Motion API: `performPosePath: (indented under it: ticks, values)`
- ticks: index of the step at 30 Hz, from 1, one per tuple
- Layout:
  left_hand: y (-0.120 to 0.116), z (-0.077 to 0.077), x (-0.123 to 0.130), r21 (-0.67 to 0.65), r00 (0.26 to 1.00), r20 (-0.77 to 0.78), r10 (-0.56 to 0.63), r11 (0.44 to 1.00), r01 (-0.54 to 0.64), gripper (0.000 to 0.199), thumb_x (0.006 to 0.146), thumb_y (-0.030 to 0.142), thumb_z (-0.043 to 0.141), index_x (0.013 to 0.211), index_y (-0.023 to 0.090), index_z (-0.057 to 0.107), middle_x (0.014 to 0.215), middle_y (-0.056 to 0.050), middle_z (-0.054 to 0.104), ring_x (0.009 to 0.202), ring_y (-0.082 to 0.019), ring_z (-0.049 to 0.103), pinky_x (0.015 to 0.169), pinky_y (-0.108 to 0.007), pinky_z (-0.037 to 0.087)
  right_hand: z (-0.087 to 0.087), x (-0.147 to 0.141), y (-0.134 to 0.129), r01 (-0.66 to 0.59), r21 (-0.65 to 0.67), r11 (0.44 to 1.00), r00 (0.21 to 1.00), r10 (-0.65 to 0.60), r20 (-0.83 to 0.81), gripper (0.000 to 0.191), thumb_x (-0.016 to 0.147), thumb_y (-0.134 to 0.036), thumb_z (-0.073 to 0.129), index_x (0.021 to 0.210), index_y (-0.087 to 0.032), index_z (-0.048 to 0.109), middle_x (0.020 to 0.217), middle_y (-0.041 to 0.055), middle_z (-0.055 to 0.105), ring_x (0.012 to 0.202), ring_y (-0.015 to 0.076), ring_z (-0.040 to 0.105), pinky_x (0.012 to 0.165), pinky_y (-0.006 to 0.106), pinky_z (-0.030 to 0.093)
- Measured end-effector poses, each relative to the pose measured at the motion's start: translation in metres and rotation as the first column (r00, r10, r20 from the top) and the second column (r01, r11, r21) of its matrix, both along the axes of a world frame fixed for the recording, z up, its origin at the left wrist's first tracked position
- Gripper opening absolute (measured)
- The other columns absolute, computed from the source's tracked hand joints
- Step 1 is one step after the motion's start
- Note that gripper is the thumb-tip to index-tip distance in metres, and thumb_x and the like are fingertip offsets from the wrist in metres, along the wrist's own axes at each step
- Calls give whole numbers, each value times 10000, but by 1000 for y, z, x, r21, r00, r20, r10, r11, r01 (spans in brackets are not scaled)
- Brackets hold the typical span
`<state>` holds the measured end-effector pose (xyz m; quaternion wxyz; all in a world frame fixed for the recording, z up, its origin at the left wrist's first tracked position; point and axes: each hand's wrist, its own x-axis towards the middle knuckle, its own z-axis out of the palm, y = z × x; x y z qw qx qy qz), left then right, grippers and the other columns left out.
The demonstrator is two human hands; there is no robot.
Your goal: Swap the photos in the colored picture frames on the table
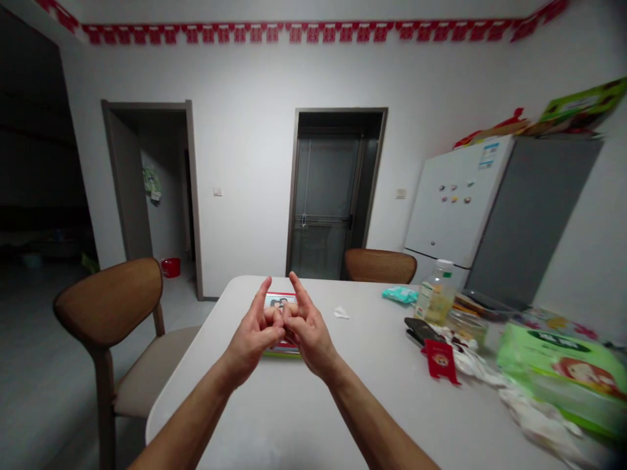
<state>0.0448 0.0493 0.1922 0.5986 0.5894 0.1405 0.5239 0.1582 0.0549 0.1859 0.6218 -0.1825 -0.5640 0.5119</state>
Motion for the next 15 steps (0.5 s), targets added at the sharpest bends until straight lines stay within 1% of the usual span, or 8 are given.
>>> performPosePath:
  ticks: [3, 5, 6, 8, 9, 10, 12, 15]
  values:
    - [7, -12, 0, -48, 999, -9, 45, 998, -45, 839, 637, 137, 622, 1300, 259, 123, 553, 101, 450, 482, -59, 387, 504, -198, 298, -14, -5, 7, 63, -87, 994, 998, -63, 4, 719, 651, -164, 492, 1298, -236, 189, 473, -109, 365, 382, 37, 271, 373, 158, 235]
    - [14, -24, 0, -146, 991, -34, 130, 980, -134, 840, 614, 211, 666, 1282, 249, 159, 556, 96, 493, 479, -65, 423, 494, -195, 302, -28, -6, 15, 136, -181, 974, 991, -136, 12, 615, 680, -265, 506, 1252, -205, 286, 472, -99, 398, 357, 38, 297, 353, 158, 237]
    - [19, -31, -1, -210, 983, -54, 175, 960, -183, 799, 597, 263, 684, 1252, 237, 226, 563, 88, 514, 478, -66, 440, 489, -190, 305, -37, -6, 20, 173, -246, 954, 985, -170, 30, 530, 692, -331, 499, 1186, -184, 376, 474, -87, 420, 346, 39, 313, 342, 159, 238]
    - [29, -44, -5, -330, 966, -108, 234, 908, -257, 590, 576, 391, 682, 1070, 185, 432, 544, 72, 528, 442, -56, 441, 461, -174, 294, -53, -4, 30, 227, -387, 894, 974, -199, 111, 399, 707, -465, 451, 933, -150, 545, 478, -51, 463, 327, 41, 342, 319, 162, 237]
    - [34, -48, -8, -374, 961, -137, 242, 886, -276, 478, 579, 465, 653, 914, 157, 505, 506, 68, 513, 403, -47, 421, 434, -167, 276, -59, -3, 35, 244, -443, 863, 968, -188, 167, 414, 709, -521, 414, 776, -145, 573, 464, -35, 470, 317, 44, 348, 308, 164, 234]
    - [39, -50, -10, -402, 958, -163, 235, 871, -282, 435, 593, 539, 603, 751, 142, 524, 458, 66, 486, 361, -40, 391, 404, -162, 249, -62, -2, 39, 258, -478, 839, 960, -169, 221, 465, 712, -567, 374, 634, -148, 559, 436, -24, 464, 307, 47, 350, 301, 167, 231]
    - [47, -48, -11, -431, 958, -208, 197, 861, -271, 520, 618, 660, 470, 529, 148, 464, 370, 63, 426, 292, -33, 325, 356, -162, 183, -60, -1, 47, 275, -481, 832, 946, -145, 291, 557, 715, -625, 298, 445, -167, 463, 358, -22, 412, 278, 51, 328, 288, 174, 215]
    - [55, -28, -6, -427, 961, -243, 129, 876, -226, 616, 637, 736, 315, 421, 165, 402, 313, 52, 388, 253, -36, 280, 328, -169, 129, -36, -3, 55, 232, -393, 890, 954, -130, 270, 595, 715, -660, 240, 367, -187, 340, 302, -39, 337, 249, 46, 263, 282, 183, 172]
